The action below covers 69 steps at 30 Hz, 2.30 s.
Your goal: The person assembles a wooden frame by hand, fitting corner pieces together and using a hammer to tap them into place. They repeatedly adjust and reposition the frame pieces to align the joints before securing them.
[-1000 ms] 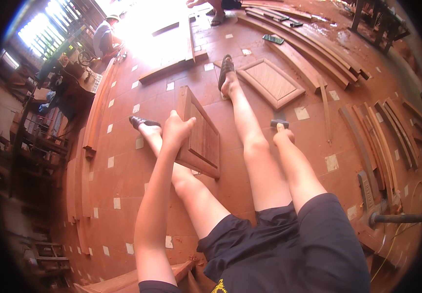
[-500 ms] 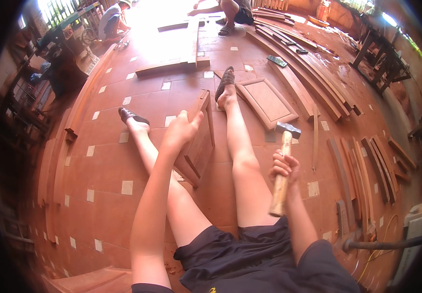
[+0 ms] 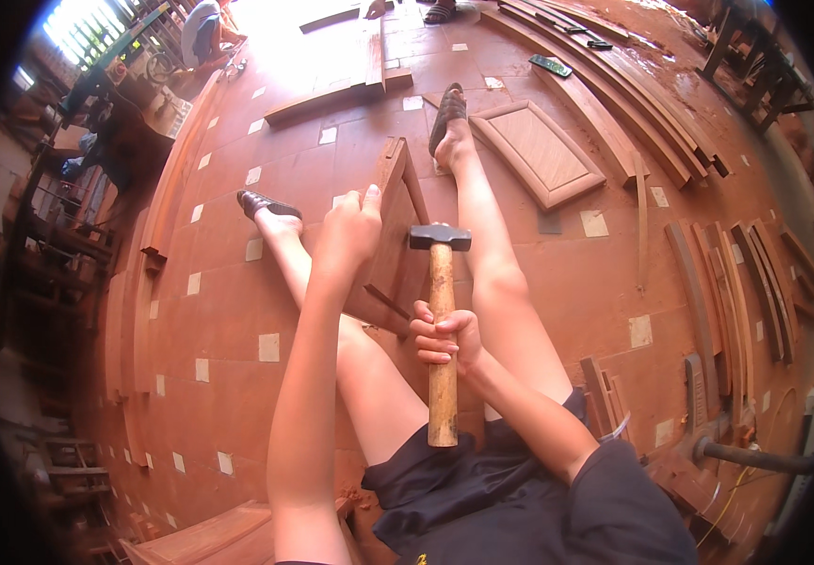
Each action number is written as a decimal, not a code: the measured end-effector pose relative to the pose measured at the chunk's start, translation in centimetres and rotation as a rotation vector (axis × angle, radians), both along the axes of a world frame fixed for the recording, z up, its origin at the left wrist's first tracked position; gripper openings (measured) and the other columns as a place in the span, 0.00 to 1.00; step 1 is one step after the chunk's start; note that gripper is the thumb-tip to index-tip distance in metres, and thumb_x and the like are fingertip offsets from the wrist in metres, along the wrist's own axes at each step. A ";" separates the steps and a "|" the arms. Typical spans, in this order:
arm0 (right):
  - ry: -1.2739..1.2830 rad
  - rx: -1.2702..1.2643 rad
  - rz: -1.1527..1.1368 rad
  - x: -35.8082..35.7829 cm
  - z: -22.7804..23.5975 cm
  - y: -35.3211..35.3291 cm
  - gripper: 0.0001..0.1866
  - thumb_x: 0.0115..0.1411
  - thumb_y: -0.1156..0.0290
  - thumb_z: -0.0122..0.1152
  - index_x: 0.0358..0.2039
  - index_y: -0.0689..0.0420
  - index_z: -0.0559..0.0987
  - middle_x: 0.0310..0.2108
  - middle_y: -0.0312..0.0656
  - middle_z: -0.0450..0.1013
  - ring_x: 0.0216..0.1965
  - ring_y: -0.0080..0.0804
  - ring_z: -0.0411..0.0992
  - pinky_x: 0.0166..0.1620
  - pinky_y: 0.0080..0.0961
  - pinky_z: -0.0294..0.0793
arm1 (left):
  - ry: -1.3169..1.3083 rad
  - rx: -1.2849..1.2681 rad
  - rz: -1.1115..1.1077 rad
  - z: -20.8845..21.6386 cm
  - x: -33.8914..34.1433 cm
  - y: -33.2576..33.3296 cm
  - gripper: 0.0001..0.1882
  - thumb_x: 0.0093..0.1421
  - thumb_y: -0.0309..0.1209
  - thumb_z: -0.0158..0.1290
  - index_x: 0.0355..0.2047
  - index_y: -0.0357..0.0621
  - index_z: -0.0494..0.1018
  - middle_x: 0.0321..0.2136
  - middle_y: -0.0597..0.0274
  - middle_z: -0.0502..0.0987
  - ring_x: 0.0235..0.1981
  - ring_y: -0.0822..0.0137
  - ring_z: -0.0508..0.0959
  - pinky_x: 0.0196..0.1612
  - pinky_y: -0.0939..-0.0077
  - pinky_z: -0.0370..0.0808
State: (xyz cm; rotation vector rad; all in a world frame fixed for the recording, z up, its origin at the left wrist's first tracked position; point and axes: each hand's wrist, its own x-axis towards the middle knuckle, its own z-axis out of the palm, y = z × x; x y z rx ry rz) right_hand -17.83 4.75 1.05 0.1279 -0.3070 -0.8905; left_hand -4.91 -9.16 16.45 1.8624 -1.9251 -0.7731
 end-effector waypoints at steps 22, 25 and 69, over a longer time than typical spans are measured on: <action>0.565 -0.097 0.103 -5.4 1.0 -0.7 0.13 0.48 0.78 0.54 0.35 0.53 0.64 0.19 0.36 0.59 0.11 0.22 0.55 0.16 0.23 0.57 | 0.035 0.000 -0.001 0.7 -0.6 0.2 0.35 0.67 0.50 0.48 0.57 0.24 0.67 0.49 0.29 0.75 0.56 0.45 0.74 0.60 0.65 0.67; 0.484 -0.077 0.127 -4.9 0.0 -0.4 0.12 0.49 0.77 0.54 0.34 0.53 0.65 0.19 0.35 0.59 0.12 0.22 0.55 0.16 0.23 0.57 | -0.003 -0.026 -0.004 1.5 -1.3 1.0 0.35 0.63 0.49 0.54 0.54 0.24 0.69 0.45 0.32 0.78 0.50 0.47 0.78 0.56 0.66 0.70; 0.994 -0.150 -0.005 -10.0 1.5 0.1 0.09 0.60 0.66 0.53 0.35 0.55 0.66 0.18 0.34 0.58 0.11 0.20 0.55 0.14 0.21 0.58 | 0.623 -0.243 0.316 -17.0 16.3 11.5 0.22 0.62 0.36 0.62 0.47 0.30 0.72 0.40 0.54 0.80 0.43 0.65 0.79 0.48 0.73 0.74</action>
